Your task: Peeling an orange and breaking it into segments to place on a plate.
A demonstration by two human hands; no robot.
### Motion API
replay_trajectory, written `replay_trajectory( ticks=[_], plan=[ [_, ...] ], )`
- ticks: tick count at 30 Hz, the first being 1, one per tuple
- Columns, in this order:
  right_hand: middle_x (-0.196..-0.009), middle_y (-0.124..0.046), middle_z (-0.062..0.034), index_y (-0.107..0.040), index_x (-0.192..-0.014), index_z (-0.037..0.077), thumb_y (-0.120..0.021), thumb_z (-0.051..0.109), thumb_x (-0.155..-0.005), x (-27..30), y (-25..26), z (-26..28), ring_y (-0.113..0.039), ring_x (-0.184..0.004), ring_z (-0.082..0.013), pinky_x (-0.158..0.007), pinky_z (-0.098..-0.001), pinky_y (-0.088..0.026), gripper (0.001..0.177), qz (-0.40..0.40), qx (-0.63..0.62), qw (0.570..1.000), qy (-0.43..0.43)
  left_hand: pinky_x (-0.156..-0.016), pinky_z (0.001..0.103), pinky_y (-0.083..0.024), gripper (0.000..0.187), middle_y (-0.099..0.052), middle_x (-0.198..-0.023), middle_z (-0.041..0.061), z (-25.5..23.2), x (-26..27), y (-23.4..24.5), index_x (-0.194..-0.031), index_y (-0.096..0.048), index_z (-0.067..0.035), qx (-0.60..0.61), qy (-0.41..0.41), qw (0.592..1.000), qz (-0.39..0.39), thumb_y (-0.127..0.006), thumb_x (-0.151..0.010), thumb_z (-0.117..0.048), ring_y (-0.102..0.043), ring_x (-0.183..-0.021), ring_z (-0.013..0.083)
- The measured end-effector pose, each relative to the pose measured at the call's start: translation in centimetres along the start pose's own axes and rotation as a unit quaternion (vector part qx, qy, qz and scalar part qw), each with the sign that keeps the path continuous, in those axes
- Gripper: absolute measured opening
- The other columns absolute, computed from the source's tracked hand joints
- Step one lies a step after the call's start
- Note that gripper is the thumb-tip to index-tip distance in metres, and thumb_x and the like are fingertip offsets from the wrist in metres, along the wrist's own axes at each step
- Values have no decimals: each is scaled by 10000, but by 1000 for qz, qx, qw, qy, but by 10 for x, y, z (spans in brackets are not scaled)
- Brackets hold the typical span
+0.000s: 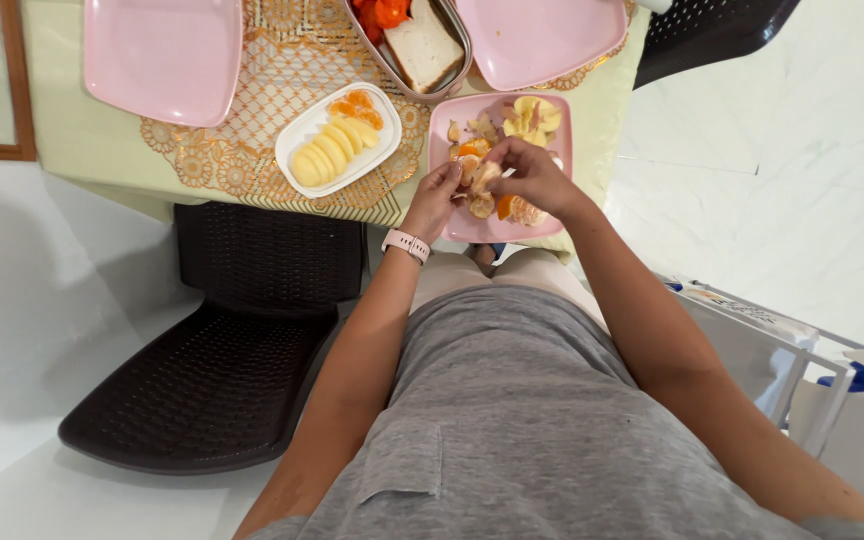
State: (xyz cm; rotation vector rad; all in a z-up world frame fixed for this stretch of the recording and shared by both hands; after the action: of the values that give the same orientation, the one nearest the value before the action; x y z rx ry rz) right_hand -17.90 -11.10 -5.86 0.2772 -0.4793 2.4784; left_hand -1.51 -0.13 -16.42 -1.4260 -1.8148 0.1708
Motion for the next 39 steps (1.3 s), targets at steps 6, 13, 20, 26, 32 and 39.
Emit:
replay_trajectory(
  ticks=[6, 13, 20, 26, 32, 39],
  plan=[
    [-986, -700, -59, -662, -1155, 10, -807, 101, -869, 0, 18, -9, -664, -902, -153, -821, -340, -570, 333, -52, 272, 961, 17, -768, 269, -531, 353, -690, -955, -17, -29, 9, 10, -1316, -645, -124, -48, -12, 999, 11, -613, -1023, -319, -671, -877, 101],
    [-944, -736, -103, -755, -1064, -4, -821, 189, -908, 4, -23, 35, -666, -762, -153, -704, -337, -553, 257, -138, 423, 891, 86, -776, 230, -516, 339, -690, -1045, -7, -51, 13, -6, -1319, -671, -59, -106, -69, 992, 10, -640, -1062, -277, -657, -901, 85],
    [-827, -728, -45, -708, -966, -20, -748, 138, -975, -7, -19, 15, -663, -733, -101, -658, -281, -544, 163, -170, 230, 957, 50, -781, 242, -573, 258, -709, -1047, 1, -64, 21, -36, -1185, -658, -56, -131, -148, 980, -13, -684, -1013, -247, -687, -913, 80],
    [-695, -647, -64, -694, -885, -6, -762, 115, -942, 3, -30, 58, -579, -624, -117, -602, -301, -485, 150, -130, 345, 927, 69, -675, 200, -505, 235, -685, -940, -34, -67, 20, -34, -1165, -672, -57, -175, -148, 973, -14, -650, -1044, -258, -629, -789, 40],
    [-687, -589, -64, -694, -896, -1, -750, 114, -957, 11, -34, 75, -504, -617, -110, -589, -292, -454, 142, -103, 353, 925, 92, -627, 190, -457, 242, -650, -894, -39, -94, 22, -38, -1177, -688, -45, -236, -153, 959, 43, -653, -1062, -255, -563, -761, 30],
    [-801, -664, 30, -686, -904, -3, -700, 81, -961, 11, -28, 72, -615, -739, -38, -654, -229, -501, 103, -159, 200, 959, 119, -746, 214, -511, 197, -701, -999, -8, -102, 31, -53, -1175, -668, -27, -173, -80, 978, 87, -664, -1060, -187, -626, -873, 52]
  ],
)
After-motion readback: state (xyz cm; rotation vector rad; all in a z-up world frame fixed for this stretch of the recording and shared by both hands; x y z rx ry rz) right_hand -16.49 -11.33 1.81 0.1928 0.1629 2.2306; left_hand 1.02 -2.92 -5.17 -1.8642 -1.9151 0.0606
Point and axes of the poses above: each hand's wrist, its own x-axis away from the middle knuckle, its own y-axis out of the back of the hand, z = x × y, the point moved 3 cm from there along -x, towards the middle knuckle
